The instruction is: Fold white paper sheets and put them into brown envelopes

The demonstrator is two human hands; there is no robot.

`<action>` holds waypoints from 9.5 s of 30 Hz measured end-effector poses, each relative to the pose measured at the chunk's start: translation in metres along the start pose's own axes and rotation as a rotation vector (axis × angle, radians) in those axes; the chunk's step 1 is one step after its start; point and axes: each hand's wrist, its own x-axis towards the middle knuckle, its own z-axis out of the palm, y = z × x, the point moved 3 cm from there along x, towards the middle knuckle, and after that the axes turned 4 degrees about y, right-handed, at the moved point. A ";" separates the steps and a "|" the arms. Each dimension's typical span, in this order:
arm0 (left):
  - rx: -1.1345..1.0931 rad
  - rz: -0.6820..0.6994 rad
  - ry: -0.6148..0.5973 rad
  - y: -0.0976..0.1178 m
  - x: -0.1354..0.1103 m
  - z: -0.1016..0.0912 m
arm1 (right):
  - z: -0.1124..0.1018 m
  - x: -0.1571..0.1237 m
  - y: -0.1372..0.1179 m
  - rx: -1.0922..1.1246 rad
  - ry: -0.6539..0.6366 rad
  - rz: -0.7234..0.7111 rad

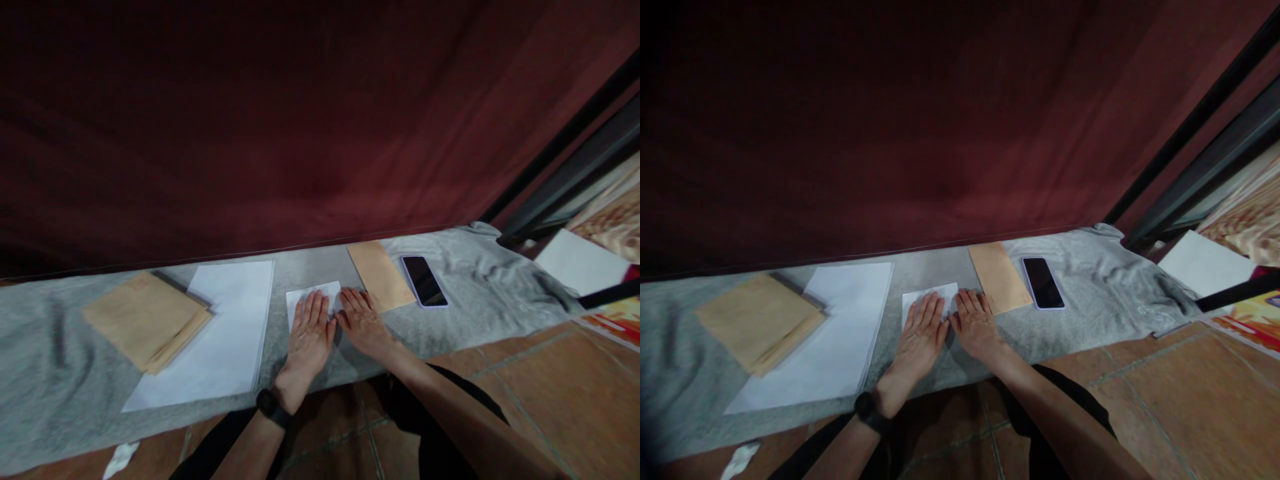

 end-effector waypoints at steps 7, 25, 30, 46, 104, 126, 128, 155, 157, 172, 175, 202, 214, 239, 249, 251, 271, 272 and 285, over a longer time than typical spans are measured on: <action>0.012 -0.065 -0.085 -0.002 0.004 0.009 | -0.002 0.001 0.003 0.009 0.031 -0.019; 0.152 -0.274 -0.036 -0.039 -0.015 0.006 | -0.006 0.005 0.004 -0.007 -0.115 0.055; 0.134 -0.278 0.027 -0.041 -0.018 0.005 | -0.005 0.007 0.002 0.018 -0.101 0.067; 0.073 -0.102 -0.019 -0.024 -0.013 -0.003 | -0.003 0.020 -0.024 0.184 -0.099 -0.107; -0.019 0.009 -0.034 -0.023 -0.025 0.011 | 0.010 0.006 0.005 -0.025 -0.026 0.027; 0.004 -0.008 -0.042 -0.016 -0.023 0.004 | -0.001 0.016 -0.024 0.099 -0.102 -0.036; 0.011 -0.008 -0.043 -0.016 -0.023 0.005 | 0.005 0.013 -0.024 0.082 -0.115 -0.075; 0.007 0.009 -0.048 -0.027 -0.017 -0.002 | -0.009 0.028 0.016 0.262 -0.151 0.358; 0.013 0.002 -0.052 -0.025 -0.016 -0.004 | -0.006 0.029 0.018 0.359 -0.169 0.427; -0.002 -0.067 -0.006 -0.012 -0.009 -0.019 | -0.008 0.042 0.014 1.045 -0.153 0.525; -0.025 -0.085 0.067 -0.007 -0.007 -0.025 | -0.015 0.044 0.009 1.191 -0.121 0.510; -1.316 -0.876 0.346 -0.051 -0.002 -0.012 | 0.015 0.035 0.035 0.976 -0.076 0.640; -0.427 -0.676 -0.014 -0.044 -0.011 -0.022 | 0.001 0.032 0.020 0.329 -0.007 0.376; 0.066 -0.416 -0.179 -0.027 -0.012 -0.038 | 0.010 -0.006 -0.037 0.138 -0.089 -0.139; 0.017 0.048 0.011 -0.019 -0.016 -0.006 | 0.012 -0.006 -0.038 0.118 -0.057 -0.157; -0.016 0.064 -0.006 -0.020 -0.018 0.001 | 0.014 -0.007 -0.037 0.117 -0.056 -0.148; -0.007 -0.081 -0.102 -0.021 -0.017 0.003 | 0.017 -0.020 -0.021 -0.001 -0.043 -0.034; -0.005 -0.094 -0.103 -0.021 -0.017 0.004 | 0.017 -0.021 -0.021 -0.009 -0.021 -0.028; 0.066 -0.187 -0.029 -0.019 -0.015 0.009 | 0.015 -0.030 -0.020 -0.105 0.080 0.056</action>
